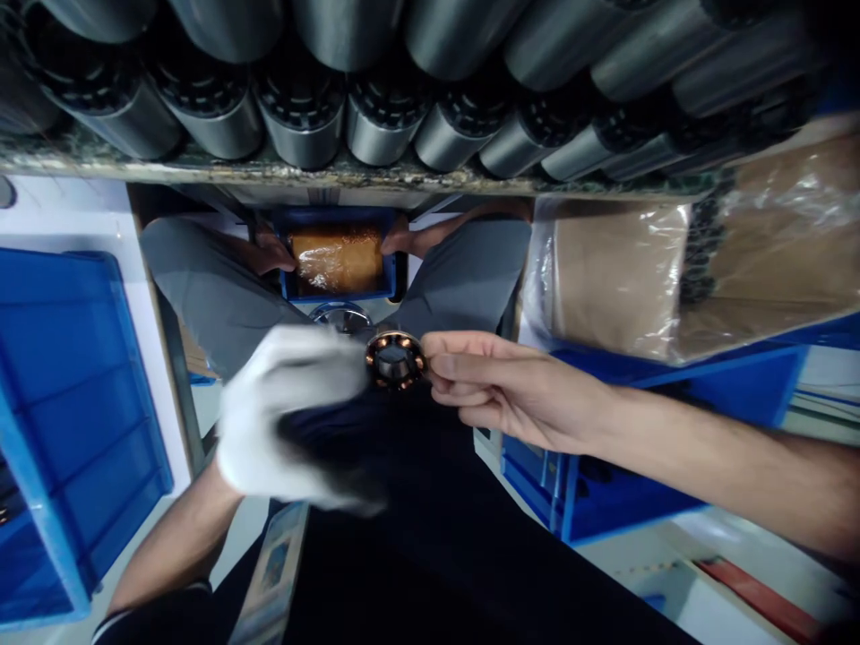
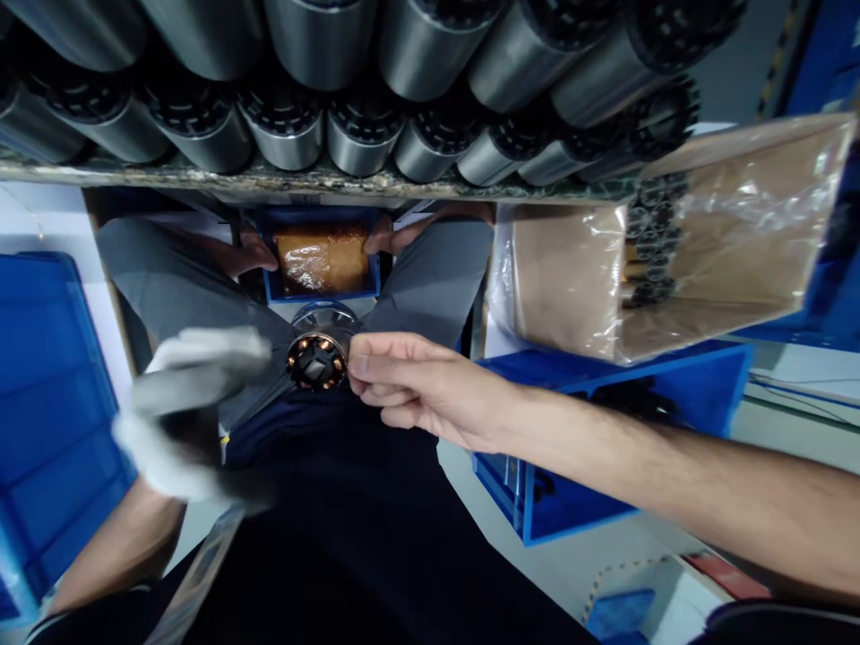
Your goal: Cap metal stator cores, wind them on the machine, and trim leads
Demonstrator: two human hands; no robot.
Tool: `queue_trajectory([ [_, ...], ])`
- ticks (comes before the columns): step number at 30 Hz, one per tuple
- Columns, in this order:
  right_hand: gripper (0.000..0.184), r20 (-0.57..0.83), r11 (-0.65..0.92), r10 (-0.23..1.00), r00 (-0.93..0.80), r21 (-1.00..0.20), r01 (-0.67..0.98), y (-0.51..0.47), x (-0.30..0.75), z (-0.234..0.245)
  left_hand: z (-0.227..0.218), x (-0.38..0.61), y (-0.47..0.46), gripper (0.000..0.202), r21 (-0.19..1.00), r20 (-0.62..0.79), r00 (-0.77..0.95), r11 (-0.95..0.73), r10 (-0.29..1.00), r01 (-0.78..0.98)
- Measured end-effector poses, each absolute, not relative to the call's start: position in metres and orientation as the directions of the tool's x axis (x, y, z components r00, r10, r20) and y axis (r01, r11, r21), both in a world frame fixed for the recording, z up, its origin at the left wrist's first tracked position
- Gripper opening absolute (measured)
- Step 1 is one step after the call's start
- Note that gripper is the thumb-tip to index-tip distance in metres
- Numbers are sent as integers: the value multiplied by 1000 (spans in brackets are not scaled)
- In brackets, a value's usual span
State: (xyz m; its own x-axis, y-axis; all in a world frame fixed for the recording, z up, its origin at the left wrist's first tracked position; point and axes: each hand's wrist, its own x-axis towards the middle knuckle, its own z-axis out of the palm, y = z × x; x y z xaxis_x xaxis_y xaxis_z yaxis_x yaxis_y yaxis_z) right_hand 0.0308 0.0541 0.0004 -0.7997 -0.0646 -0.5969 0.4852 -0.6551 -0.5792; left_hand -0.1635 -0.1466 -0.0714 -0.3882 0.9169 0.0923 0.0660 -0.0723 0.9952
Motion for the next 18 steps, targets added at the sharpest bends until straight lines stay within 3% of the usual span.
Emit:
queue_trajectory([
  [1,50,-577,-594,-64,-814,-634,496,54,29,2,-68,-162,-140,50,959,212,-326,-133,921,250],
  [2,45,-519,-438,-47,-854,-758,484,56,26,4,-64,-159,-132,42,911,283,-258,-174,924,374],
  [4,38,-338,43,-54,-940,-941,335,64,20,13,-59,-148,-117,32,911,217,-169,-137,961,390],
  [5,37,-254,270,-93,-963,-937,221,70,17,17,-58,-142,-112,24,943,124,-131,-76,984,324],
  [7,41,-159,582,-175,-972,-813,28,82,16,24,-55,-132,-108,15,980,-65,-38,71,997,184],
  [8,43,-124,667,-187,-974,-745,-33,88,18,27,-53,-130,-109,14,979,-121,-19,122,993,165],
  [10,39,-71,768,-158,-985,-635,-77,98,23,31,-51,-130,-113,22,955,-61,-98,87,993,283],
  [12,16,-124,743,-65,-990,-669,34,105,28,34,-47,-135,-116,39,865,133,-158,-37,978,500],
  [14,36,-338,496,-46,-940,-824,272,110,29,34,-42,-142,-114,26,749,304,-99,-174,947,639],
  [16,41,-561,101,-206,-802,-827,553,110,27,29,-34,-146,-107,4,744,304,-54,-202,951,637],
  [18,38,-636,-181,-403,-658,-650,738,106,24,21,-27,-148,-101,11,780,242,-13,-186,970,597],
])
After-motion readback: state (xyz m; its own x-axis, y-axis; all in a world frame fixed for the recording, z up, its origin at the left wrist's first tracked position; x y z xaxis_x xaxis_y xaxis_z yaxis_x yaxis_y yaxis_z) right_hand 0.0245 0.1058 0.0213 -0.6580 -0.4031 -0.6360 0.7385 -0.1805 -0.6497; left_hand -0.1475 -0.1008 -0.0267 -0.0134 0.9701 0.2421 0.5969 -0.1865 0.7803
